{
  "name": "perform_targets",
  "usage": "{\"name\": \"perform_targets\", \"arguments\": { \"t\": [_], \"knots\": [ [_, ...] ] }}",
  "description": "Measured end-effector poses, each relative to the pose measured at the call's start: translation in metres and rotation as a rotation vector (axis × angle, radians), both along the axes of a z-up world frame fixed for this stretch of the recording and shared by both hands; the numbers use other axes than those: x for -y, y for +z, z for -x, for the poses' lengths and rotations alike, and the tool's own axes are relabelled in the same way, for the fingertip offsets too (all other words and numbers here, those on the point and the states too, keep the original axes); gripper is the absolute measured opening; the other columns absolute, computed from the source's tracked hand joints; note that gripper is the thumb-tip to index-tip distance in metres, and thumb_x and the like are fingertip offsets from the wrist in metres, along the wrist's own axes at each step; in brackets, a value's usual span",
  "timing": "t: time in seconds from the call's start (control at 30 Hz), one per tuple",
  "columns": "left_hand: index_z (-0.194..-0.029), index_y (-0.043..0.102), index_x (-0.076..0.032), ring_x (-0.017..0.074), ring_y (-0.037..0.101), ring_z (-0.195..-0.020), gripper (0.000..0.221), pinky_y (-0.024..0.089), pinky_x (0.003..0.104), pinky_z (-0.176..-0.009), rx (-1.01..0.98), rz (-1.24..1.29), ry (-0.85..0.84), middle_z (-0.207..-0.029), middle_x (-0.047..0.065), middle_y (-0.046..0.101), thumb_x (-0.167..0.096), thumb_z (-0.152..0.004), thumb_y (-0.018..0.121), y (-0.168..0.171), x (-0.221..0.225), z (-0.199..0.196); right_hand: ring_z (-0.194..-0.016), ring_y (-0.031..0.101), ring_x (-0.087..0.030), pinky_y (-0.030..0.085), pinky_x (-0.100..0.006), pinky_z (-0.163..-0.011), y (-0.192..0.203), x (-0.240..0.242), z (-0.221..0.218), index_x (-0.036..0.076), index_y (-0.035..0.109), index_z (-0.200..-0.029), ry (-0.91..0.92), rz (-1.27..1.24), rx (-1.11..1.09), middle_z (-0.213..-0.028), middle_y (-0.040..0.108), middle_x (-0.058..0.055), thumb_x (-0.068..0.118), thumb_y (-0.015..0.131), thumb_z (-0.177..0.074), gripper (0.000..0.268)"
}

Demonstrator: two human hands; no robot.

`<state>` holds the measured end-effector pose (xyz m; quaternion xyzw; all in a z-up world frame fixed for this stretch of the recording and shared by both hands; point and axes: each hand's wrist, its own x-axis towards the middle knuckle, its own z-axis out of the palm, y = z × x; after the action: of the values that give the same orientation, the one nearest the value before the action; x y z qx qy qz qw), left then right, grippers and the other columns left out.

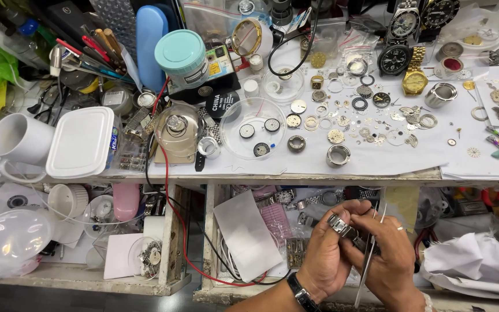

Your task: Fitting watch movements into cases and assembling various watch components using tweezers and hands at a repair bench.

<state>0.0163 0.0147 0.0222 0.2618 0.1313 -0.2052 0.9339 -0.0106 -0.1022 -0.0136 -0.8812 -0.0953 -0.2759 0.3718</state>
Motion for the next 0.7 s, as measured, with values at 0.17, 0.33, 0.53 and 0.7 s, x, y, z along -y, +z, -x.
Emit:
{"name": "perform_targets", "arguments": {
  "t": [0.17, 0.33, 0.53, 0.7],
  "knots": [
    [-0.120, 0.066, -0.004, 0.0305, 0.067, -0.124, 0.033, 0.051, 0.041, -0.115, -0.021, 0.033, 0.034, -0.126, 0.017, 0.071, -0.024, -0.095, 0.068, -0.006, 0.000, -0.001, -0.109, 0.071, -0.026, 0.053, -0.040, -0.101, 0.001, 0.002, 0.003, 0.009, 0.069, -0.120, 0.081, -0.011, 0.030, -0.117, 0.074, -0.007, 0.016, 0.084, -0.080, 0.044],
    [-0.121, 0.065, -0.004, 0.0303, 0.066, -0.126, 0.028, 0.052, 0.040, -0.115, -0.016, 0.037, 0.029, -0.128, 0.015, 0.070, -0.021, -0.099, 0.065, -0.002, -0.002, 0.003, -0.108, 0.071, -0.022, 0.052, -0.035, -0.103, 0.000, 0.006, 0.001, 0.010, 0.071, -0.114, 0.116, -0.087, -0.029, -0.111, 0.075, -0.006, 0.011, 0.084, -0.079, 0.037],
    [-0.126, 0.064, -0.005, 0.0280, 0.064, -0.127, 0.030, 0.052, 0.038, -0.114, -0.044, 0.022, 0.036, -0.132, 0.017, 0.069, -0.021, -0.101, 0.060, -0.011, -0.004, 0.006, -0.109, 0.071, -0.019, 0.055, -0.033, -0.103, 0.007, 0.007, 0.002, 0.011, 0.072, -0.116, 0.150, -0.103, -0.101, -0.111, 0.076, -0.002, 0.010, 0.084, -0.079, 0.039],
    [-0.124, 0.067, -0.006, 0.0282, 0.068, -0.122, 0.028, 0.054, 0.039, -0.112, -0.087, 0.064, 0.064, -0.130, 0.016, 0.071, -0.022, -0.100, 0.065, -0.005, -0.006, 0.011, -0.086, 0.066, -0.026, 0.051, -0.036, -0.079, 0.007, -0.003, 0.003, 0.004, 0.072, -0.111, 0.107, -0.017, 0.031, -0.103, 0.075, -0.011, 0.015, 0.088, -0.077, 0.039]
  ]
}}
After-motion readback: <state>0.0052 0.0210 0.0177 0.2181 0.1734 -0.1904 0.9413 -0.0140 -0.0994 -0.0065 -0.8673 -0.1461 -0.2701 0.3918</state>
